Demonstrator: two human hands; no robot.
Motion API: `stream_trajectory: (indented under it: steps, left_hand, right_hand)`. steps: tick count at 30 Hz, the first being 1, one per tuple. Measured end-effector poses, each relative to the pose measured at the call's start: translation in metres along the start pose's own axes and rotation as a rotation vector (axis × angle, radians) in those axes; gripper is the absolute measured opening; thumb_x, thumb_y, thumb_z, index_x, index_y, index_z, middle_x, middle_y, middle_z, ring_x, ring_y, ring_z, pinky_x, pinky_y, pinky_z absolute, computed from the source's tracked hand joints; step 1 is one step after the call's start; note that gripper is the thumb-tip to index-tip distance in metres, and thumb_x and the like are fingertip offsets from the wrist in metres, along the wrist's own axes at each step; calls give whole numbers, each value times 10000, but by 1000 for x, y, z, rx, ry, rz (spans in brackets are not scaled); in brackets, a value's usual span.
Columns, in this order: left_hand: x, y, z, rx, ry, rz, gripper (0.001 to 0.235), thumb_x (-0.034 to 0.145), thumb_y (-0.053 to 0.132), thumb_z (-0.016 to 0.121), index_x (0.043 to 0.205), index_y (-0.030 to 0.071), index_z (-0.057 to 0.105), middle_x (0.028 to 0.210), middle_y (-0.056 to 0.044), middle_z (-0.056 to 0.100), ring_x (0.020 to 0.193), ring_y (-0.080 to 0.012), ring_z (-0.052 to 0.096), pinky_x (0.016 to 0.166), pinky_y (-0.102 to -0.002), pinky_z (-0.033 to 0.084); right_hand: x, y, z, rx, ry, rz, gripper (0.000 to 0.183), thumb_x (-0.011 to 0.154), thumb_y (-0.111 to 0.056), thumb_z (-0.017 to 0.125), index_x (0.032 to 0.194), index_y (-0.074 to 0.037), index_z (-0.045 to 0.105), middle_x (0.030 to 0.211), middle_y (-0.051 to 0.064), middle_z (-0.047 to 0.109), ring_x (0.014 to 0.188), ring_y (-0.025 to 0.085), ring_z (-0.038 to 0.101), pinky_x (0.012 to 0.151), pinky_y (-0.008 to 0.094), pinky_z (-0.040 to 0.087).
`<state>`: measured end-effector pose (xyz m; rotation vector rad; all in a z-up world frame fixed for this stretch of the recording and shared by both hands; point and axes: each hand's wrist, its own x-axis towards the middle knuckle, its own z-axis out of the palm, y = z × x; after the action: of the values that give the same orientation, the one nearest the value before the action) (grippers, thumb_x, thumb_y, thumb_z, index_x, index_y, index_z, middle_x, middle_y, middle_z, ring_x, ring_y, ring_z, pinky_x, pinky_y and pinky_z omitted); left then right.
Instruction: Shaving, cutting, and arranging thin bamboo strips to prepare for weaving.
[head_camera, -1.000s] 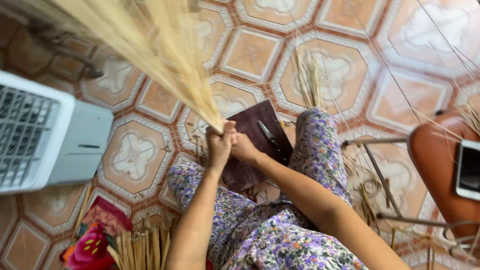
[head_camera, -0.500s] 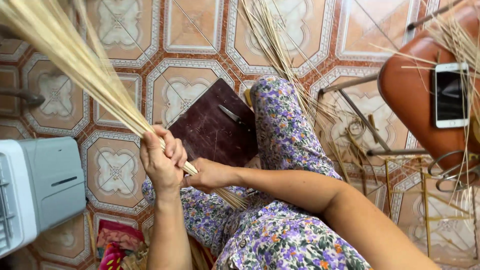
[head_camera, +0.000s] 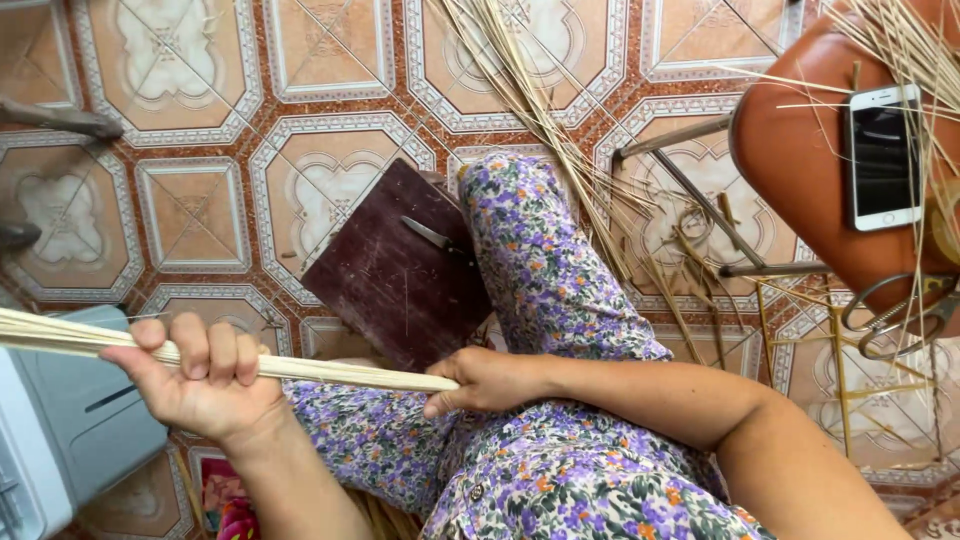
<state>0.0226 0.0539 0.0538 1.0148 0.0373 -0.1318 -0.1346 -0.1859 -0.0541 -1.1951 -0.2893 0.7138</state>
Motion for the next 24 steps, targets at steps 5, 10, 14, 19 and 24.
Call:
stream_trajectory:
  steps: [5,10,14,19,24]
  left_hand:
    - [-2,-11,-9,-34,21,-61,444,1190,546,435,951,181,513,616,59,285,446,-37,171,376,-192,176]
    - [4,5,-29,-66,23,-76,423,1174,530,429,960,175,513,625,66,289,457,-32,168,393,-190,174]
    - [5,17,-22,81,85,-59,404,1152,537,447,977,179,512,630,66,291,452,-32,179,407,-191,176]
    - [-2,18,0,273,115,-132,422,1155,546,459,962,172,493,610,58,291,446,-41,194,411,-206,196]
    - [-15,16,-66,79,69,-366,445,1168,489,459,919,120,471,618,37,314,455,-59,210,413,-235,230]
  right_hand:
    - [-26,-28,-13,-187,-67,183,466,960,-497,608,1113,-65,693,805,91,707,752,202,681,681,388,529]
    - [-66,-32,-42,-287,-103,126,473,1037,-494,538,966,-56,699,792,60,696,710,177,662,680,376,525]
    - [-104,-32,-100,17,81,229,378,1006,-404,567,950,-101,785,709,3,683,554,93,553,515,286,480]
    - [-122,59,-210,302,864,-16,235,1030,-267,651,1086,-66,760,687,1,628,547,77,546,499,223,451]
    - [-112,174,-274,447,1271,98,227,1047,-243,630,1154,-66,723,756,3,641,589,76,565,531,227,476]
